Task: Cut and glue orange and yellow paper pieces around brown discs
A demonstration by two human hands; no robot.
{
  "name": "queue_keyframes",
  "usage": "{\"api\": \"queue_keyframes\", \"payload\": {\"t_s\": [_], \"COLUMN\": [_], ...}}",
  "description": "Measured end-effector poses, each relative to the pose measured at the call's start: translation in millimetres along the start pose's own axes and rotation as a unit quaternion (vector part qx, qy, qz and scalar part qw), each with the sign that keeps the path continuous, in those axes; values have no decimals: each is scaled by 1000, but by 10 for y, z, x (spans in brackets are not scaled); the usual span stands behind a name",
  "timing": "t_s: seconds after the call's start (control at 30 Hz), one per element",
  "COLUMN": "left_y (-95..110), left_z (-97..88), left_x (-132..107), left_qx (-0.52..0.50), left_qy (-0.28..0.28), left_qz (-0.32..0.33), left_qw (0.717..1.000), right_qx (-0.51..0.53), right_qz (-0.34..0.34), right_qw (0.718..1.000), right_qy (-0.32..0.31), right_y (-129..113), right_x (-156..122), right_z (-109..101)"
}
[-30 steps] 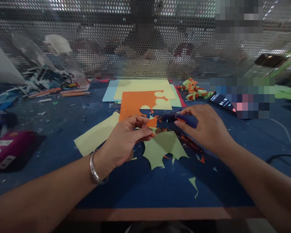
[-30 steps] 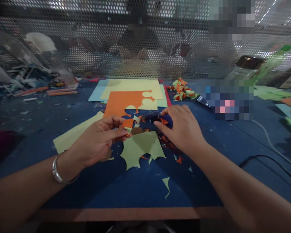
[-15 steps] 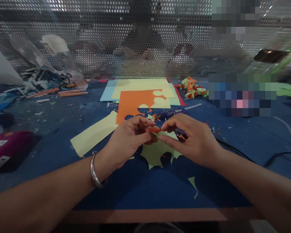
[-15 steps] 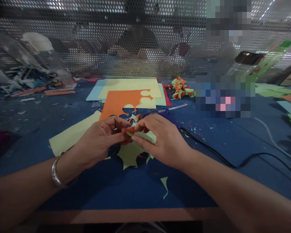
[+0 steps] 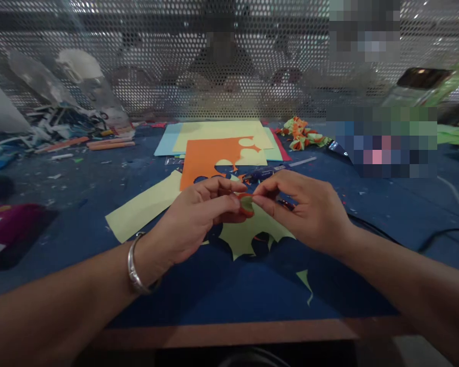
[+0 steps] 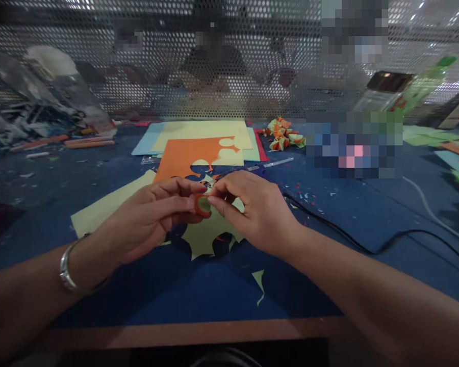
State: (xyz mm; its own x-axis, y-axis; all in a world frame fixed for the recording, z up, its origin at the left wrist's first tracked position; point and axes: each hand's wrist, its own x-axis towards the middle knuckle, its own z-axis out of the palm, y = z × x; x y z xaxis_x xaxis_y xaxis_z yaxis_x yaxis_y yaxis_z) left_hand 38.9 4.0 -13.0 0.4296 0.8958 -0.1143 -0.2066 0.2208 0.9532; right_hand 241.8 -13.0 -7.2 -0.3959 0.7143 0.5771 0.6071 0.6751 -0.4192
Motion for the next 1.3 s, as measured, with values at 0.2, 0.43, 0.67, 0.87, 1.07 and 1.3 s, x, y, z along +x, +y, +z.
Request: {"api": "queue_keyframes", "payload": {"t_s": [0.2, 0.43, 0.67, 0.87, 1.07, 1.3], "left_y": [29, -9, 27, 35, 26, 110], "left_z": [3, -11, -29, -38, -24, -90], "left_x": [-54, -58, -60, -57, -70, -72], "left_qx": [27, 176, 239, 254, 274, 364], "left_qy": [-9, 17, 18, 25, 3, -14], "left_qz": [15, 103, 105, 81, 88, 114], "left_qw": [999, 979, 965, 963, 958, 924], "right_qx": [29, 44, 50, 67, 47, 23], "right_qz": [44, 25, 25, 20, 14, 18], "right_qw": [999, 999, 998, 996, 998, 999], "right_qy": [6, -2, -24, -48, -38, -30], "right_y": [-19, -33, -47, -32, -33, -60], "right_x": [-7, -20, -12, -18, -21, -25], "right_z": [-19, -14, -10, -7, -4, -15]}}
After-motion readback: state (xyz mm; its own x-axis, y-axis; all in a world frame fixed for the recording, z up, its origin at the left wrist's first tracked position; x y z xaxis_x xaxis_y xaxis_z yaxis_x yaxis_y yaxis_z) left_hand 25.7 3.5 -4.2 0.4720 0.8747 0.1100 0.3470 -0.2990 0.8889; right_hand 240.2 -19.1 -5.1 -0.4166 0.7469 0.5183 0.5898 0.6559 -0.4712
